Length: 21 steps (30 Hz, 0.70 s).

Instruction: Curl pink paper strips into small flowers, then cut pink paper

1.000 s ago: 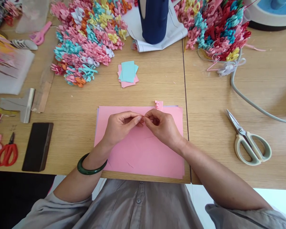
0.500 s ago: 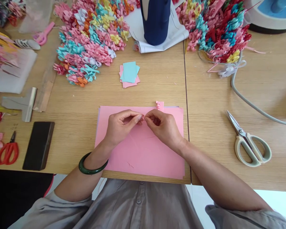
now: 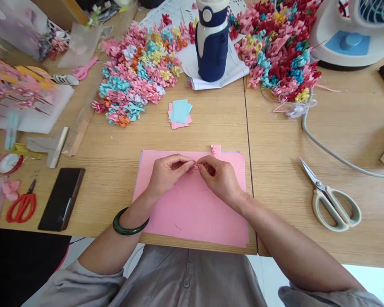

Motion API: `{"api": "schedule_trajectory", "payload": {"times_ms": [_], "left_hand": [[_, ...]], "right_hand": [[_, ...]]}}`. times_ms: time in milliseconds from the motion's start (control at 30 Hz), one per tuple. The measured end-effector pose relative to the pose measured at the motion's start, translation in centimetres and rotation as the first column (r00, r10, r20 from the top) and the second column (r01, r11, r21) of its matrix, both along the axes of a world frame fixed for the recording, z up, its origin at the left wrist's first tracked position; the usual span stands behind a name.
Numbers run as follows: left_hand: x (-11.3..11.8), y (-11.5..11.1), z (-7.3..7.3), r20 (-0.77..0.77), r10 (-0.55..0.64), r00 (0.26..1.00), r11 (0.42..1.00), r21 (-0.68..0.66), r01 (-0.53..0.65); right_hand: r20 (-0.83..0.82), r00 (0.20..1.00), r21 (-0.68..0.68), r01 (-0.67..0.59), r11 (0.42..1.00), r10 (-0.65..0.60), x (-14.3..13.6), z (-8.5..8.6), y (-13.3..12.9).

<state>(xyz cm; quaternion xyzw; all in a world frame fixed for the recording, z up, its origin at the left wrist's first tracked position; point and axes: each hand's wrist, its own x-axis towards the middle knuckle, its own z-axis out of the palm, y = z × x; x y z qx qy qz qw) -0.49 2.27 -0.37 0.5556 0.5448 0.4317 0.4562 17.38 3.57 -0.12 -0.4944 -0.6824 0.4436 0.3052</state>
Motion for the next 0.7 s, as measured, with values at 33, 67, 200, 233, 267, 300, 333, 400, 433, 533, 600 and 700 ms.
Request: {"api": "schedule_trajectory", "payload": {"times_ms": [33,67,200,233,267,300,333,400,433,533,600,700], "left_hand": [[-0.02,0.0,-0.04,-0.004,-0.002,1.0,1.0,0.003,0.002],[-0.03,-0.01,-0.08,-0.007,-0.002,1.0,1.0,0.009,0.002],[-0.04,0.02,-0.2,-0.02,0.0,1.0,1.0,0.029,0.001],[-0.04,0.04,-0.22,-0.032,-0.005,0.999,0.999,0.034,0.006],[-0.04,0.05,-0.24,-0.046,-0.012,0.999,0.999,0.041,0.014],[-0.04,0.06,-0.25,-0.06,-0.022,0.998,0.998,0.051,0.025],[-0.04,0.04,-0.26,-0.071,-0.03,0.997,0.997,0.062,0.035],[-0.01,-0.04,-0.29,-0.094,-0.037,0.995,0.995,0.085,0.045],[0.0,-0.09,-0.31,-0.107,-0.039,0.994,0.994,0.096,0.049],[0.01,-0.22,-0.4,-0.152,-0.053,0.987,0.991,0.117,0.071],[-0.03,-0.22,-0.48,-0.168,-0.064,0.984,0.989,0.122,0.085],[-0.12,-0.16,-0.55,-0.171,-0.069,0.983,0.988,0.123,0.09]], "right_hand": [[0.003,1.0,0.0,0.0,1.0,0.0,-0.01,0.01,0.0],[0.001,1.0,0.001,0.0,1.0,0.0,-0.01,0.04,0.01],[-0.016,1.0,-0.01,-0.011,1.0,0.011,-0.03,0.23,0.04],[-0.015,1.0,-0.017,-0.012,1.0,0.011,-0.02,0.28,0.04],[-0.011,1.0,-0.021,-0.008,1.0,0.008,-0.02,0.31,0.03],[-0.005,1.0,-0.022,-0.002,1.0,0.002,-0.02,0.35,0.03],[0.001,1.0,-0.02,0.005,1.0,-0.005,-0.02,0.38,0.02],[0.012,1.0,-0.009,0.016,1.0,-0.016,-0.04,0.43,0.02],[0.017,1.0,-0.002,0.019,1.0,-0.019,-0.05,0.45,0.03],[0.027,0.999,0.003,0.021,1.0,-0.021,-0.09,0.43,0.09],[0.029,0.999,-0.005,0.023,1.0,-0.023,-0.11,0.32,0.13],[0.028,0.999,-0.004,0.025,1.0,-0.025,-0.1,0.09,0.14]]}}
